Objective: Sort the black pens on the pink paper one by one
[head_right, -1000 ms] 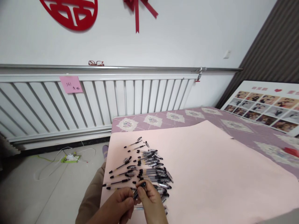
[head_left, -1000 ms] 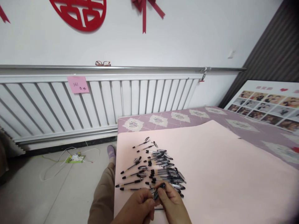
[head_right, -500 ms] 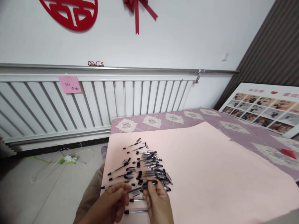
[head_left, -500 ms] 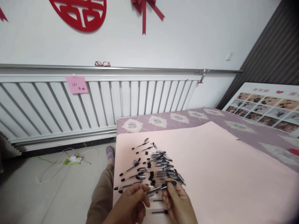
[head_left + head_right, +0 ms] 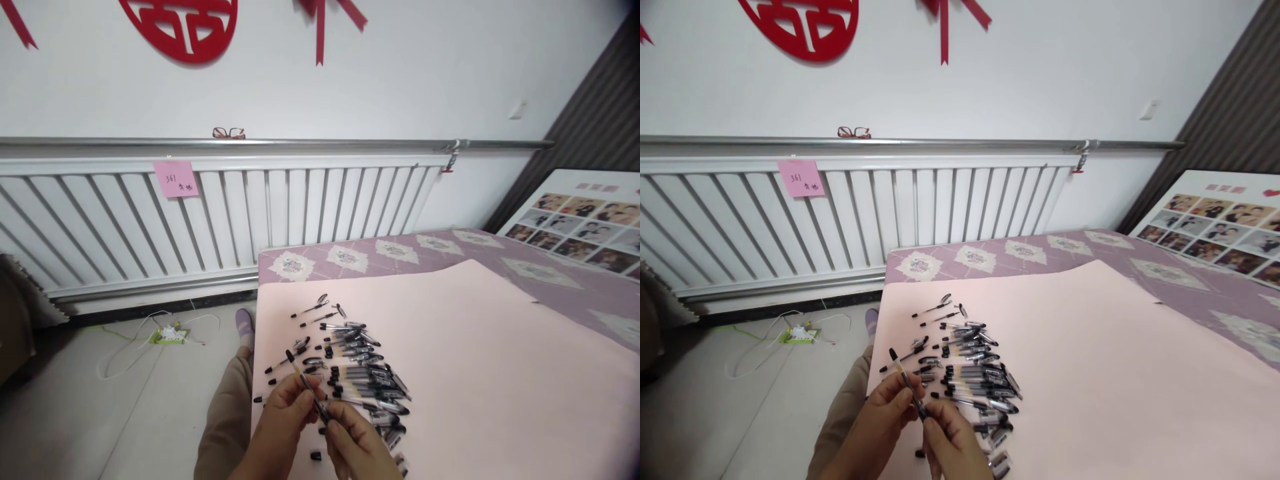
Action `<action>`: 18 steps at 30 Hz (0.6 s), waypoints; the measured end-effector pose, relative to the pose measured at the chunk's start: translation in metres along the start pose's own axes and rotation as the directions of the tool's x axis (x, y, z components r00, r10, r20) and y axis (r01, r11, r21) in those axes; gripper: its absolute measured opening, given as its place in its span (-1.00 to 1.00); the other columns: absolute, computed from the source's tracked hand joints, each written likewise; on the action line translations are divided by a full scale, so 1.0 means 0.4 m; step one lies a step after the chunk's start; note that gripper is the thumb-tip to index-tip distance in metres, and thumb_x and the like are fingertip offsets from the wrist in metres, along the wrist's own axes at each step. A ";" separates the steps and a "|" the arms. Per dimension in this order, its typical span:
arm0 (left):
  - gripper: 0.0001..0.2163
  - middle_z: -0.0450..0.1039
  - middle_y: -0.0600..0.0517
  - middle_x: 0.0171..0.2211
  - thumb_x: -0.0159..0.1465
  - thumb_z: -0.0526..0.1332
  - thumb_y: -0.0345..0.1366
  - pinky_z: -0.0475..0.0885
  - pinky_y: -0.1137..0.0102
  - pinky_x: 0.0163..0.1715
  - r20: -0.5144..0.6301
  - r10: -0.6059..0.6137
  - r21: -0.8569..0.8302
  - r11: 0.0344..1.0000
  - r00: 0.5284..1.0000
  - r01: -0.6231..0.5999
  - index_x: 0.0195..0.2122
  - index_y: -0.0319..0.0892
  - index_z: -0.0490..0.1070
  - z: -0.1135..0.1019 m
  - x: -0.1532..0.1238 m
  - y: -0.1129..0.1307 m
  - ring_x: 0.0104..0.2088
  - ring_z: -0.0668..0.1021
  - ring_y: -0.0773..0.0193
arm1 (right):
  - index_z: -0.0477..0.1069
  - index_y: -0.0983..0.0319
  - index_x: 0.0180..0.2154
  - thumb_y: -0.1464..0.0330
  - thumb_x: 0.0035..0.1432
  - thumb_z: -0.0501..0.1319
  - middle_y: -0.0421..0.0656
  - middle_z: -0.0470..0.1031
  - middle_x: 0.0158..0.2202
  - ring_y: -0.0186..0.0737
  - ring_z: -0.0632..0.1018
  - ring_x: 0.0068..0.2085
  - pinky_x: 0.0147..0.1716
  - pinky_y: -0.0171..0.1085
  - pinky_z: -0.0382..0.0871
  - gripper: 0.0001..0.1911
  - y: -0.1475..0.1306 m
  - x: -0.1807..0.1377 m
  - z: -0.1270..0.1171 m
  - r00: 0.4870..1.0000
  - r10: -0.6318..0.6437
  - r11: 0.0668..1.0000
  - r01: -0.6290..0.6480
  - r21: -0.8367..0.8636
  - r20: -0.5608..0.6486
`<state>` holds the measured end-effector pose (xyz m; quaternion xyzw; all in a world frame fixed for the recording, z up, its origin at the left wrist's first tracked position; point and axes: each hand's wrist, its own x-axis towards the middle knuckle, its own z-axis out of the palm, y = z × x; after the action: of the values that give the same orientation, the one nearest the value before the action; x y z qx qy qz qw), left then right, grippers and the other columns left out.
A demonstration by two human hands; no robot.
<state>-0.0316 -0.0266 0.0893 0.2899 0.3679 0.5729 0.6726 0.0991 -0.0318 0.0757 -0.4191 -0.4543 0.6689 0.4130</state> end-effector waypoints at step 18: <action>-0.80 0.44 0.08 -0.57 -0.03 0.34 -0.31 0.26 0.50 -0.54 -0.135 -0.027 -0.049 0.999 0.990 0.021 -0.46 -0.22 0.31 0.034 -0.005 0.021 -0.58 0.40 0.41 | 0.49 0.12 -0.35 0.07 0.06 0.11 -0.14 0.53 -0.45 -0.12 0.50 -0.38 -0.34 -0.25 0.32 -0.68 -0.022 -0.017 0.037 0.964 -0.242 0.843 0.155 -0.515 -0.107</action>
<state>-0.0253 -0.0266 0.1042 0.2298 0.4028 0.5916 0.6595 0.0890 -0.0397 0.0888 -0.5174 -0.6172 0.4433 0.3935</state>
